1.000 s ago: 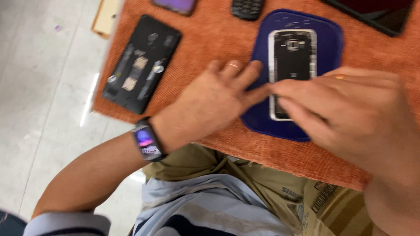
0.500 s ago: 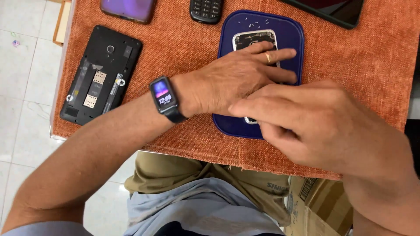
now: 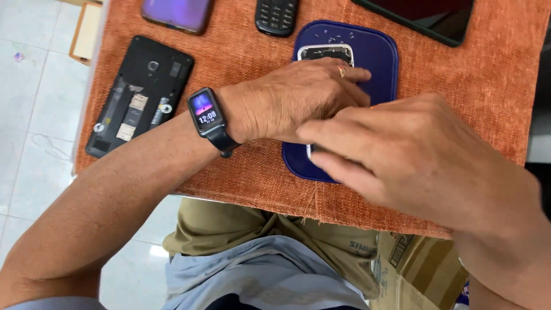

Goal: A person is repairing a smartphone using a precision tool to manipulate internal components while organizing other mobile devices on a workbench.

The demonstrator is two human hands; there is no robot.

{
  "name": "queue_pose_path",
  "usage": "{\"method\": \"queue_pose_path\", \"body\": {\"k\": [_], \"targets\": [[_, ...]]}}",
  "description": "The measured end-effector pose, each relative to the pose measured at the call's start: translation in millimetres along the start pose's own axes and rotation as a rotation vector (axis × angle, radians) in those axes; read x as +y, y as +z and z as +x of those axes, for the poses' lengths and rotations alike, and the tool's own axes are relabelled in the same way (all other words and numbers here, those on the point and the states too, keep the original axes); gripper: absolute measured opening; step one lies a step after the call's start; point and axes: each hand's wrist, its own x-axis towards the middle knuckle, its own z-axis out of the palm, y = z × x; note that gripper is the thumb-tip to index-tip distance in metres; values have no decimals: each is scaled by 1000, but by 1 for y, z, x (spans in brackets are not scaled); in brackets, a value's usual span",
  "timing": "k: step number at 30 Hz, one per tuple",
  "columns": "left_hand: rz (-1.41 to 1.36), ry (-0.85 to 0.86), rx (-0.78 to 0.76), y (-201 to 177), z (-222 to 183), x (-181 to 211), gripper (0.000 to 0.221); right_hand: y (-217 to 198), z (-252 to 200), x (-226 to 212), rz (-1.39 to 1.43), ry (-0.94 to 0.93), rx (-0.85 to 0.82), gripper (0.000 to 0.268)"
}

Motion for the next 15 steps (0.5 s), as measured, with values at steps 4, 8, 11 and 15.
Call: {"method": "queue_pose_path", "body": {"k": [4, 8, 11, 15], "targets": [[288, -237, 213, -25, -21, 44, 21, 5, 3, 0, 23, 33, 43, 18], [306, -422, 301, 2, -51, 92, 23, 5, 7, -1, 205, 61, 77, 34], [305, -525, 283, 35, -69, 94, 35, 7, 4, 4, 159, 3, 76, 21], [360, -595, 213, 44, -69, 94, 51, 5, -1, 1, 254, 72, 32, 33]]}}
